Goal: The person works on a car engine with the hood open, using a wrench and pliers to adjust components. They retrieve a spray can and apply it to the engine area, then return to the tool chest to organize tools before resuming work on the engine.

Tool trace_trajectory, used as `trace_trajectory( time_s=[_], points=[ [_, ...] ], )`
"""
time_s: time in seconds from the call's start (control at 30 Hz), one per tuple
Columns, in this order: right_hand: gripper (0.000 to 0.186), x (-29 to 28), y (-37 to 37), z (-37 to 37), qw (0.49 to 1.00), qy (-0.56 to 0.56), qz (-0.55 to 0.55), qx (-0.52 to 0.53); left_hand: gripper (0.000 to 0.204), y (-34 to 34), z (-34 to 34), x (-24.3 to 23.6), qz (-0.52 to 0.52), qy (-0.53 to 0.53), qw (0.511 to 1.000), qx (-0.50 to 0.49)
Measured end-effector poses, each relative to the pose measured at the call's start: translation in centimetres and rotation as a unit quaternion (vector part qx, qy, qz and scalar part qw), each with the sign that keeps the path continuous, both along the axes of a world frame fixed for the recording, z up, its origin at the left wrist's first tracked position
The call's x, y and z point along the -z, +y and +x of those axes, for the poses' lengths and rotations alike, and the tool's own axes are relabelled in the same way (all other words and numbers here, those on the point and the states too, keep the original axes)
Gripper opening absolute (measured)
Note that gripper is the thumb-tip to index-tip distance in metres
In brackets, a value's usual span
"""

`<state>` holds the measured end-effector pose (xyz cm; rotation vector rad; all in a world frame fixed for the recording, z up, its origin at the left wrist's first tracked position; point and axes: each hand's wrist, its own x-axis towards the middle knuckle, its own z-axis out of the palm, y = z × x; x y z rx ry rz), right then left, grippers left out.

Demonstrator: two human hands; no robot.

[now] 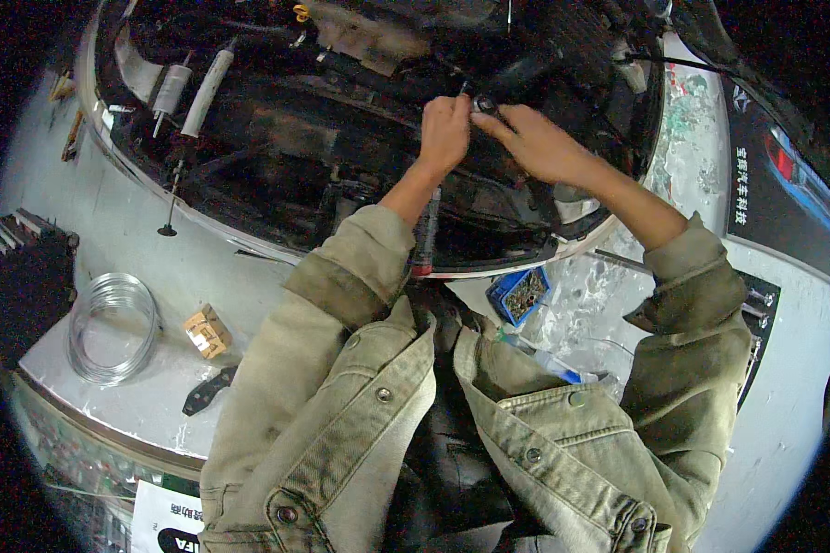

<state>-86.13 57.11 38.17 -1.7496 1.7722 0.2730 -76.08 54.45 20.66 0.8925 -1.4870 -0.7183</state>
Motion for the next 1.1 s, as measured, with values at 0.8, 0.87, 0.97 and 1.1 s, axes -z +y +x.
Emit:
trace_trajectory(
  time_s=[0.8,0.87,0.97,1.1],
  points=[
    [0.053,-0.5,-0.8,0.5,0.97,0.195,-0.049,-0.137,0.022,0.3,-0.6,0.7,-0.045,-0.024,0.996,-0.074],
    [0.049,-1.4,-1.7,0.1,0.837,0.247,-0.282,-0.399,0.007,0.4,-0.4,1.0,-0.065,-0.073,0.995,-0.014],
    [0.052,-1.8,-1.4,0.0,0.931,0.214,-0.127,-0.269,0.025,0.5,-0.4,0.6,-0.104,-0.031,0.993,-0.053],
    [0.061,-0.8,-0.2,1.3,0.998,0.043,0.036,0.015,0.049,0.5,-0.6,-0.9,0.241,0.136,0.958,0.081]
  ],
)
